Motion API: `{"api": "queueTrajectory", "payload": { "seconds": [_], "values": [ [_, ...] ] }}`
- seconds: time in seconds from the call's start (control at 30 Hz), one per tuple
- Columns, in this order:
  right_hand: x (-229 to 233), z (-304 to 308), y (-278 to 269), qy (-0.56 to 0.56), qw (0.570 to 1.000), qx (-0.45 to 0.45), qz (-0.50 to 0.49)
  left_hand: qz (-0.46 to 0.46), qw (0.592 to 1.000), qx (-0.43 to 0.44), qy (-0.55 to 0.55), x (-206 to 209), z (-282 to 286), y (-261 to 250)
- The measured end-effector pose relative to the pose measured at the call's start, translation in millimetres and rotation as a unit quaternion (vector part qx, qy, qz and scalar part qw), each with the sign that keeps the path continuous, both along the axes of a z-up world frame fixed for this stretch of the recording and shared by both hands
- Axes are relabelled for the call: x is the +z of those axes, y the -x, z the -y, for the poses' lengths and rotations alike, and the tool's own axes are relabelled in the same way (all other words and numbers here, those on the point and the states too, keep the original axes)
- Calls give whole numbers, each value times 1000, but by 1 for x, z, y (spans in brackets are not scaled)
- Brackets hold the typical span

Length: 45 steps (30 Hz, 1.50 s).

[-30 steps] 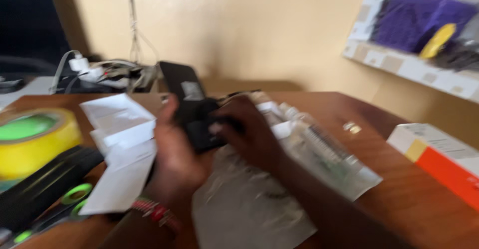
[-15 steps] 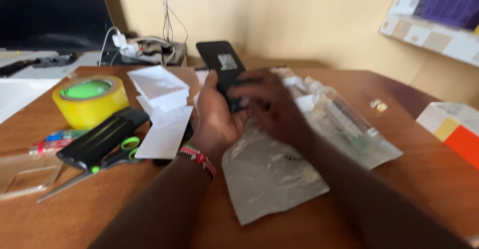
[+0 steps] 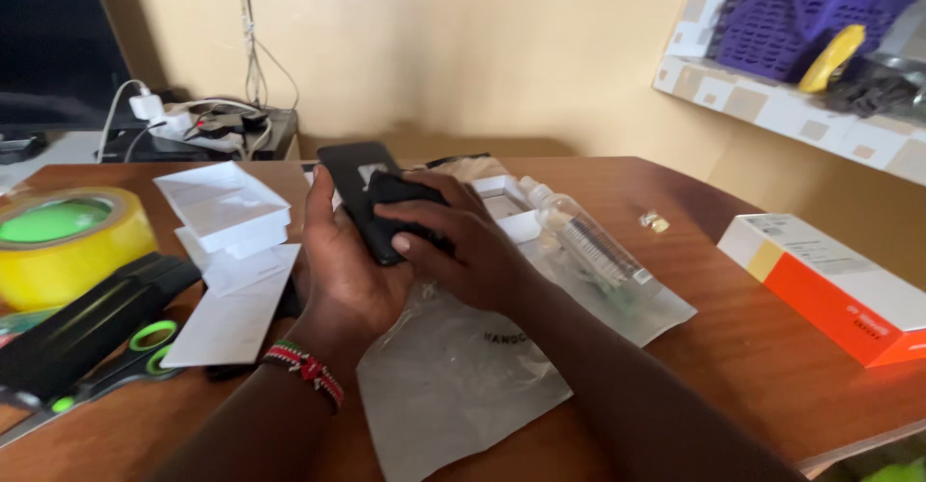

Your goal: The person cleans a black smartphone using a black cloth and a spray bottle. They wipe the back and sides of the phone, then spray liquid onto the device and continue wiping it down.

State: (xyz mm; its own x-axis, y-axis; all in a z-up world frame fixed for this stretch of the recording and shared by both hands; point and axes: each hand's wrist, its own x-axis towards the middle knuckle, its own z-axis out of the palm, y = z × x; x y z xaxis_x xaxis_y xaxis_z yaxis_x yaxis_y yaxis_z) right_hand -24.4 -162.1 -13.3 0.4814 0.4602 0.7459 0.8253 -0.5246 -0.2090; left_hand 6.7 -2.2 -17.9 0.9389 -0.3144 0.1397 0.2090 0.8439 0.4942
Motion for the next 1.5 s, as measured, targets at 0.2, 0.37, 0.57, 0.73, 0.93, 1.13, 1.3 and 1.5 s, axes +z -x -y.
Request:
{"api": "queueTrajectory", "payload": {
  "seconds": [0.2,0.37,0.57,0.73,0.93,1.13,1.3,1.5],
  "values": [
    [-7,12,-4,-44,998,25,-49,7,993,9,-119,5,-5,9],
    [-6,15,-13,-104,991,-55,-63,-24,983,49,-178,10,-9,4],
    [1,1,-1,-156,981,-112,19,-25,964,122,-236,20,-21,-3],
    [7,-14,4,-37,999,-4,12,-37,983,115,-139,28,-14,4],
    [10,-16,-2,17,999,-22,-18,0,987,85,-139,16,-6,6],
    [17,-17,-8,37,998,-43,-20,22,995,57,-77,13,-3,-3],
    [11,-18,-8,54,998,-1,-30,25,992,91,-87,10,-6,1],
    [3,-8,-18,10,994,-65,-83,4,991,49,-126,15,-2,5]
  ]
}}
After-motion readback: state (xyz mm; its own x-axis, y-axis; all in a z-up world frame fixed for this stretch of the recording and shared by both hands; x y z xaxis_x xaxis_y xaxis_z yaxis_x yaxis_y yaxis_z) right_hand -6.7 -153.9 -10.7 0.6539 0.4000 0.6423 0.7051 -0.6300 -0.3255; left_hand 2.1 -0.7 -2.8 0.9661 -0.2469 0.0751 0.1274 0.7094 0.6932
